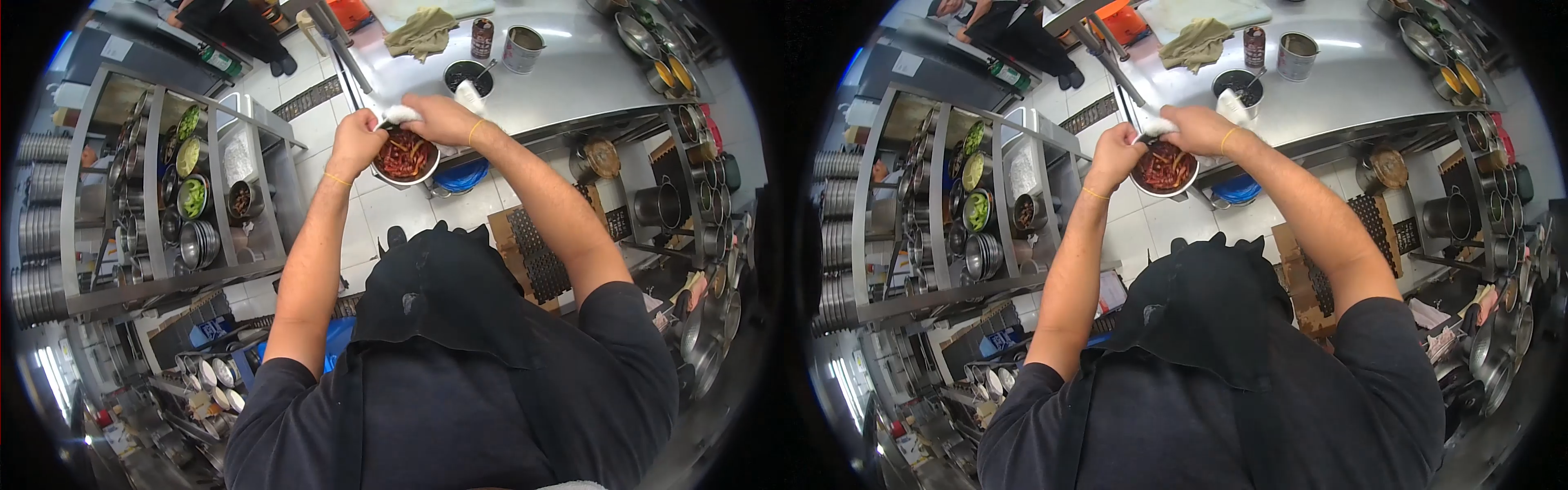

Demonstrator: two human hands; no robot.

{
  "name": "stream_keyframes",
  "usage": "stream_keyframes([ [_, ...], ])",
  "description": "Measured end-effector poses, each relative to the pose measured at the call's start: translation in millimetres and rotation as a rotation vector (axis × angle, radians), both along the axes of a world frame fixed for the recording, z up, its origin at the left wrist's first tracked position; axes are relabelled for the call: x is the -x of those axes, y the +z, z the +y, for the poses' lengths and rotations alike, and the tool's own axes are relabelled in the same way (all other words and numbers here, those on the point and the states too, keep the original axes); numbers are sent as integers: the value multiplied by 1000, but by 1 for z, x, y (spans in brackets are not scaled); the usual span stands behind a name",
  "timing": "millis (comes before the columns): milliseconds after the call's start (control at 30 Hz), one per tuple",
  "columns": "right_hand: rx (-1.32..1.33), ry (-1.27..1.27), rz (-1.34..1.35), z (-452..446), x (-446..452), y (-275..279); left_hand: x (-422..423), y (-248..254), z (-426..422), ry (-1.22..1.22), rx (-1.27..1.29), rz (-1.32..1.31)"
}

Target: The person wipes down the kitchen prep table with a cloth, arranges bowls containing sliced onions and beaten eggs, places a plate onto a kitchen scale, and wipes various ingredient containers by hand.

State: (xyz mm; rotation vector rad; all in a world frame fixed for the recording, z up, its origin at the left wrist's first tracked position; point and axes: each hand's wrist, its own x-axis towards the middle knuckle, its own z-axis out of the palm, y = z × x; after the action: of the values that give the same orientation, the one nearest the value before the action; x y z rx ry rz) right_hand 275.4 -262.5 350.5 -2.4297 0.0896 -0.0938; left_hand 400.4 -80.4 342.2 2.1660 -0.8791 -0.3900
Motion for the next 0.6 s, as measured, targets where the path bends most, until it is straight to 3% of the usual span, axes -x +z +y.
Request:
stream_keyframes([
  [67,-135,-266,-136,-5,1,-35,0,-12,-2,221,96,110],
  [100,-266,-420,-191,4,2,-52,8,-19,-6,277,347,182],
  [133,-393,-573,-248,14,4,-66,14,-26,-14,362,430,190],
  [200,-555,-883,-344,51,6,-73,27,-43,-30,530,594,210],
  [267,-679,-1118,-429,89,1,-74,42,-70,-39,574,777,395],
  [367,-747,-1095,-383,82,-4,-104,54,-79,-32,505,699,591],
  [433,-541,-957,-332,62,9,-90,54,-54,-21,400,608,790],
  [567,-368,-715,-158,37,21,-59,-2,-60,-5,132,433,197],
  [600,-350,-672,-150,38,20,-58,-8,-67,-2,117,410,252],
])
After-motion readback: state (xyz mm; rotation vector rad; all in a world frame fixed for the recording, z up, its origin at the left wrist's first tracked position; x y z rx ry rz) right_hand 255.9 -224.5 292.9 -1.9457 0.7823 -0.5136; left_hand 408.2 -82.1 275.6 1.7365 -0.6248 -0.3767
